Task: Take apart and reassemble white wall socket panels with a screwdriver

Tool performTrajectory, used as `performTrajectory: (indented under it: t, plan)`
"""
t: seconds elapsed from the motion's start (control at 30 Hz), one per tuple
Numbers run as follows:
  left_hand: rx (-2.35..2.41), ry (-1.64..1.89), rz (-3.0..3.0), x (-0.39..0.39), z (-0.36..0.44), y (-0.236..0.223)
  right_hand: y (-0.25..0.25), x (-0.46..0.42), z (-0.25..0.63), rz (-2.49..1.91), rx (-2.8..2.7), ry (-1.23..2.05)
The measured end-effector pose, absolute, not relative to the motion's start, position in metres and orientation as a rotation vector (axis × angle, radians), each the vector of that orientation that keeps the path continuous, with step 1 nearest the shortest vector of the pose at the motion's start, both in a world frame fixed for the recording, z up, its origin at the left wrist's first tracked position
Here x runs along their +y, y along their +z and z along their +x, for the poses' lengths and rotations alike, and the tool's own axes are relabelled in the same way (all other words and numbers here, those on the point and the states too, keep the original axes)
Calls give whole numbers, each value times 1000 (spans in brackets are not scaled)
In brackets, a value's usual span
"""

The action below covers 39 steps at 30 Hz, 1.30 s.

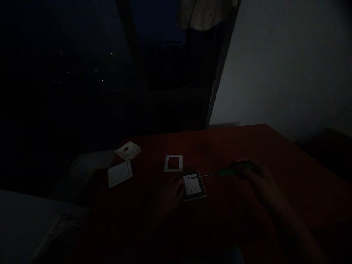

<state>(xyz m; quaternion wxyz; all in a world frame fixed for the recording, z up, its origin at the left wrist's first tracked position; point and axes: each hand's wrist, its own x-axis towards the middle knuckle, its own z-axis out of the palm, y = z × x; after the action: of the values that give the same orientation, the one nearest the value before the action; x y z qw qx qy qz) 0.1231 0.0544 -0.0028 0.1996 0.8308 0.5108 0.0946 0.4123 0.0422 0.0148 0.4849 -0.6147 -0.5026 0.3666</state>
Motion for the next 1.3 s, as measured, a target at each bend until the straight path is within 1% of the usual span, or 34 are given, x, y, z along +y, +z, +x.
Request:
performTrajectory:
  t: [0.3, 0.57, 0.83, 1.07, 1.3]
  plan:
    - [1421, 49, 2479, 66, 131, -1, -13, 23, 409, -1509, -1038, 1018]
    - [1299, -93, 2471, 83, 131, 8, -20, 19, 408, -1519, -990, 1053]
    - [1248, -98, 2469, 86, 132, 16, -17, 18, 405, -1537, -997, 1051]
    - [1247, -93, 2448, 88, 131, 13, -16, 17, 405, -1562, -1049, 1010]
    - [1239, -68, 2378, 86, 126, 14, -22, 19, 412, -1630, -914, 848]
